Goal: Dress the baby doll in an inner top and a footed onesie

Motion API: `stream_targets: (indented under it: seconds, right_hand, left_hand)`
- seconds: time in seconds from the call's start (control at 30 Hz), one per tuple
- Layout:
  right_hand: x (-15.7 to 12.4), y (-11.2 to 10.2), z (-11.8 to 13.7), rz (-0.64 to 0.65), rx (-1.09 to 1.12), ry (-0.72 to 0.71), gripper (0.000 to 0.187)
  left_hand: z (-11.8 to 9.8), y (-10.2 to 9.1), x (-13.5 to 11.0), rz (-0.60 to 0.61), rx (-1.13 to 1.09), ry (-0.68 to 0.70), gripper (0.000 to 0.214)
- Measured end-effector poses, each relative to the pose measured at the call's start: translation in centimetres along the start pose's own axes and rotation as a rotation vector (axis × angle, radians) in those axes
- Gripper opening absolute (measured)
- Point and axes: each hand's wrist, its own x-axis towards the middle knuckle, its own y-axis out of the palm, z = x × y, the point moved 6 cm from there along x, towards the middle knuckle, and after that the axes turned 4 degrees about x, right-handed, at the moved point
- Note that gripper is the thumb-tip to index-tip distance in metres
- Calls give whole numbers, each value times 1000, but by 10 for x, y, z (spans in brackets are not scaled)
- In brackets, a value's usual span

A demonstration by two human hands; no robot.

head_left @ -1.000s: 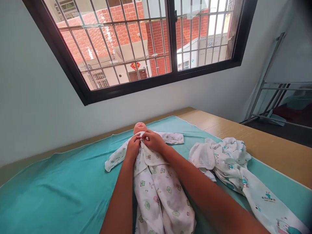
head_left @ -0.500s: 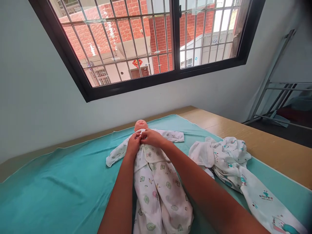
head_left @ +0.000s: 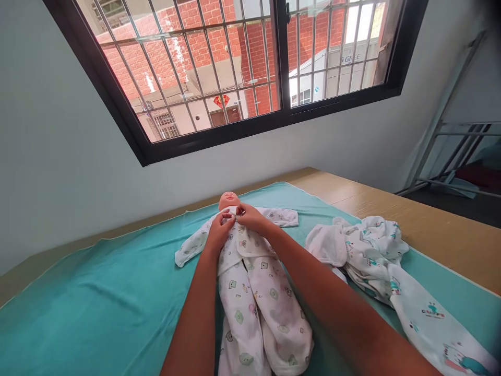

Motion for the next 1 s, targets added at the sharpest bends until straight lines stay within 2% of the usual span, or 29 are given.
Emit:
stream_targets:
  seconds: [0.13, 0.23, 0.3, 0.43, 0.53, 0.63, 0.73, 0.87, 1.0]
  right_hand:
    - [2, -9, -12, -106, 99, 61, 26]
    - [2, -16, -10, -108, 92, 76, 26]
    - [1, -19, 0, -22, 31, 66, 23]
    - [-6, -15, 25, 311, -294, 9, 21]
    - [-10, -15, 31, 404, -507, 15, 17]
    - [-11, -12, 37, 394, -557, -53, 12]
    - [-13, -8, 43, 371, -470, -108, 13]
    - [-16, -6, 47, 373, -371, -92, 14]
    - [-18, -10, 45, 411, -348, -73, 16]
  left_hand:
    - [-5, -2, -4, 27, 14, 14, 24]
    - [-14, -8, -11, 65, 33, -13, 13]
    - [-23, -11, -16, 132, 71, -23, 9]
    - [-39, -15, -22, 276, 229, -21, 18]
    - [-44, -15, -24, 338, 332, -13, 21]
    - [-46, -14, -24, 337, 333, -16, 21]
    - [-45, -14, -24, 325, 303, -16, 21]
    - [-45, -13, -24, 325, 292, 13, 21]
    - [-45, -15, -22, 258, 313, 1, 17]
